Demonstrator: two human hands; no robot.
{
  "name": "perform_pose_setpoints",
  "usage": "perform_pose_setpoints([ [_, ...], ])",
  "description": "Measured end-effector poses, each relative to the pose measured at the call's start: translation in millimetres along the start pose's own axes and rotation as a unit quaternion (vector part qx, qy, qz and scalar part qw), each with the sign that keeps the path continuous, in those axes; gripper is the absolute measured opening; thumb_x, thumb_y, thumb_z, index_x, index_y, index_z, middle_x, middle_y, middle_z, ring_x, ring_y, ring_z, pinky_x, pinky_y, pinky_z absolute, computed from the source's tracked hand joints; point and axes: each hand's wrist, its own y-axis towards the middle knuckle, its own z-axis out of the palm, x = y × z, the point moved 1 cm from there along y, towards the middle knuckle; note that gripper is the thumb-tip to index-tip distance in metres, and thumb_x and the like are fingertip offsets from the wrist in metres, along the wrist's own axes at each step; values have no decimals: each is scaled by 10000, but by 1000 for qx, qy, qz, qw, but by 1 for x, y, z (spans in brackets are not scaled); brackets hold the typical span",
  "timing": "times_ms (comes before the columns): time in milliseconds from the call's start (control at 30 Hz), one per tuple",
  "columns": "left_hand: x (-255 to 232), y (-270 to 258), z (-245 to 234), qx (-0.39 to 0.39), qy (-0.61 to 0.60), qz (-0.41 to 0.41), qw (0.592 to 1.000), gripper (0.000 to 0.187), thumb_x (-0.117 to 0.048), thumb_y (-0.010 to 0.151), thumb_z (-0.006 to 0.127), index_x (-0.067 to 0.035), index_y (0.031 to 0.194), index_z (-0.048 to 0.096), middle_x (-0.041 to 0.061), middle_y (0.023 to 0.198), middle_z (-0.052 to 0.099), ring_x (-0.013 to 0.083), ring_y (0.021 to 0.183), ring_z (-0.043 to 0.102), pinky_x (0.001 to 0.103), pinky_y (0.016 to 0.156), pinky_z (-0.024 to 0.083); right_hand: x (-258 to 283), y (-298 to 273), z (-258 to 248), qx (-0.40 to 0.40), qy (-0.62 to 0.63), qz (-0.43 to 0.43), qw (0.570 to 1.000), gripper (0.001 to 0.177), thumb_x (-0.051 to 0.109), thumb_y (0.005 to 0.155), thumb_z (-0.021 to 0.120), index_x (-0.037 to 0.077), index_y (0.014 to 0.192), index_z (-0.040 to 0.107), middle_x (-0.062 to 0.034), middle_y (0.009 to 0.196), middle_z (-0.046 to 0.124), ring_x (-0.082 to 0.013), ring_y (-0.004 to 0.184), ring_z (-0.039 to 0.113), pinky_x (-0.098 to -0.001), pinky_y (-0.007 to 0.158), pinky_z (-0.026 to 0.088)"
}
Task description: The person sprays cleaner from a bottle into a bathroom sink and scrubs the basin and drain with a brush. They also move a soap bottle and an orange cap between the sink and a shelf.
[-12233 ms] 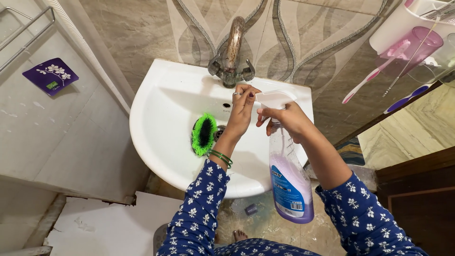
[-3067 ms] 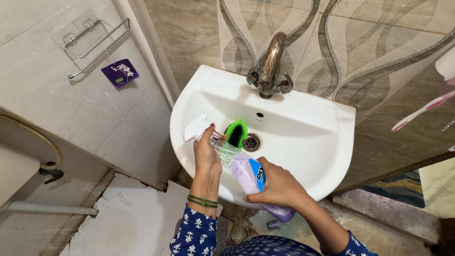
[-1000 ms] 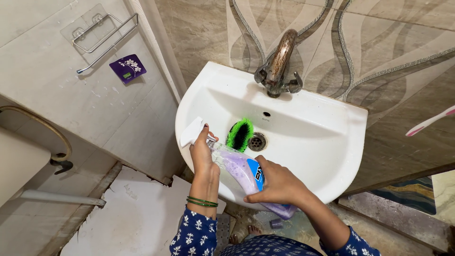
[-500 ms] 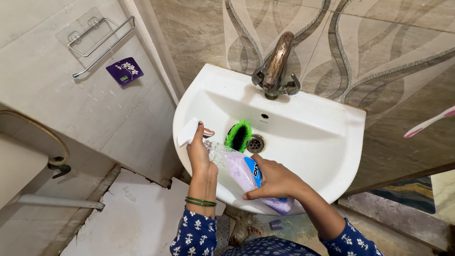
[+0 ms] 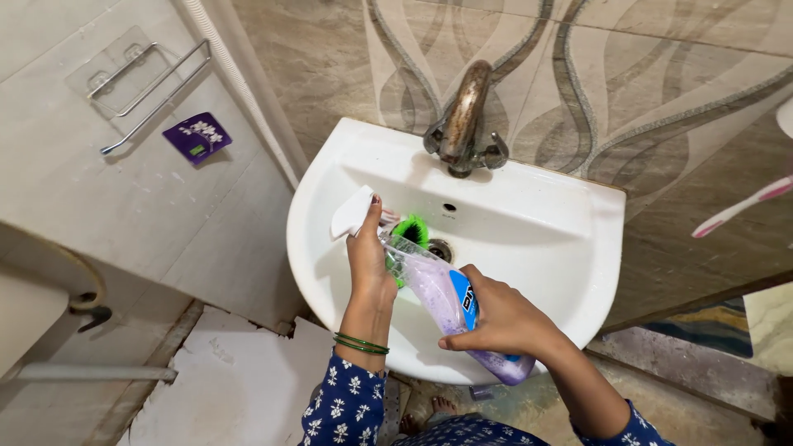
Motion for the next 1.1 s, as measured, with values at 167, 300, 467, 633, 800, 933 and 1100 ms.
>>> perform_pose_setpoints([
  [167, 15, 2, 30, 49, -13, -18, 999, 229, -300, 912, 724, -113, 823, 626, 22, 708, 590, 143, 658, 567, 324, 619, 478, -13, -11, -8, -54, 21, -1, 998, 1170, 513, 498, 913, 33, 1438, 408, -219, 956, 711, -343, 909, 732, -402, 804, 571],
  [300, 30, 5, 49, 73, 27, -16, 997, 197, -317, 903, 715, -135, 865, 649, 0, 747, 619, 100, 707, 567, 295, 687, 440, -28, -21, -15, -80, 42, 37, 995, 1053, 510, 501, 926, 57, 1347, 490, -198, 942, 725, -331, 904, 741, -401, 806, 572],
  [467, 46, 4, 67, 99, 31, -21, 994, 319, -342, 912, 738, -108, 756, 588, 29, 717, 610, 153, 723, 595, 321, 740, 463, -40, -30, -20, -126, 46, 29, 991, 1065, 489, 484, 935, 47, 1343, 486, -208, 947, 715, -340, 916, 726, -402, 823, 561],
  [633, 51, 4, 77, 108, 36, -34, 993, 212, -286, 877, 710, -106, 772, 673, -5, 782, 663, 112, 790, 568, 308, 770, 430, -49, -31, -20, -113, 71, 65, 989, 1011, 508, 493, 923, 53, 1304, 526, -194, 942, 730, -321, 891, 749, -399, 806, 580],
  [800, 55, 5, 79, 96, 48, -57, 993, 266, -293, 899, 735, -117, 740, 615, 28, 720, 596, 162, 736, 547, 336, 728, 429, -49, -34, -24, -114, 66, 68, 989, 1102, 509, 487, 920, 34, 1373, 467, -211, 923, 718, -328, 865, 747, -395, 786, 581],
  [933, 55, 4, 79, 107, 60, -67, 990, 227, -285, 881, 705, -100, 758, 659, -2, 765, 666, 103, 745, 574, 286, 700, 438, -50, -36, -22, -88, 81, 101, 988, 1078, 499, 492, 907, 35, 1362, 472, -204, 921, 727, -325, 847, 763, -399, 767, 599],
  [1100, 62, 4, 78, 118, 53, -107, 986, 211, -264, 896, 737, -106, 785, 652, 24, 710, 589, 144, 673, 560, 304, 639, 435, -51, -39, -17, -85, 74, 97, 989, 1062, 515, 507, 919, 22, 1335, 474, -221, 913, 731, -318, 846, 759, -395, 765, 602],
])
